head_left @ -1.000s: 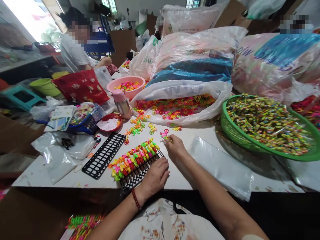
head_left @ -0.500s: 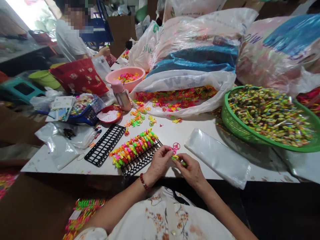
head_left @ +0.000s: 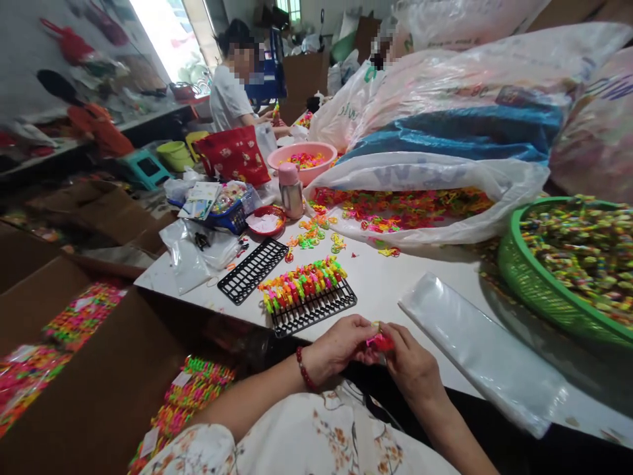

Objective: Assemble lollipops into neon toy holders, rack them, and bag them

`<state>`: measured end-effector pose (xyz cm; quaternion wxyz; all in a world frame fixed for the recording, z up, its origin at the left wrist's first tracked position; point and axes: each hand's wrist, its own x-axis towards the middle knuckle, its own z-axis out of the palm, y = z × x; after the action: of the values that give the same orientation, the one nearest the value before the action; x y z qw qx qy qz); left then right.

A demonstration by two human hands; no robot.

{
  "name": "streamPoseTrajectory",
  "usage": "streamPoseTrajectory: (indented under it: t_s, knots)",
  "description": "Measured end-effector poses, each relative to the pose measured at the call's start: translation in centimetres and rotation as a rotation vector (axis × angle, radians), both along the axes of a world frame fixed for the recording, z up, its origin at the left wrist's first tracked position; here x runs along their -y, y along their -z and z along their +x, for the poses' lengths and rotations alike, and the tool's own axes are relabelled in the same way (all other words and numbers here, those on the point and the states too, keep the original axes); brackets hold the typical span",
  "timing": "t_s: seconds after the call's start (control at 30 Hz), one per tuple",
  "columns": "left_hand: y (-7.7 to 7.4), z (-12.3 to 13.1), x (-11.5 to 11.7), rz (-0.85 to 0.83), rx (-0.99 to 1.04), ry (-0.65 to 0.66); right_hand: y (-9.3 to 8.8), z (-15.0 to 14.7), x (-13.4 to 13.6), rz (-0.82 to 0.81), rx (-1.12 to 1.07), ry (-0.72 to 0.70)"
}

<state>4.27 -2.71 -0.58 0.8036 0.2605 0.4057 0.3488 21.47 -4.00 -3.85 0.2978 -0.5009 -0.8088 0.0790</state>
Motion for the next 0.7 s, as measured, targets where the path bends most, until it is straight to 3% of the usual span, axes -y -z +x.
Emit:
streamPoseTrajectory:
  t_s: [0.1,0.17,0.33,0.5,0.7]
  knots:
    - [0.0,-0.2,0.1,0.013,0.016,-0.207,0.0,-0.6,-0.1,-0.096,-0.080,0.050]
    - [-0.1,-0.5,0.0,0.031,0.043,-0.275,-0.3,-0.8,-0.2,-0.197,-0.207,0.110]
    - [0.2,-1.0,-0.3,0.120,0.076,-0.310,-1.4,-0.7,-0.4,-0.538,-0.587,0.163]
    - [1.1,-0.9,-0.1,0.152,0.028,-0.343,-2.7,-1.1,-0.2,-0.633,-0.818,0.217]
    - [1.6,-1.0,-0.4,0.188,-0.011,-0.361,-2.7,-1.9,0.0,-0.913,-1.211,0.198]
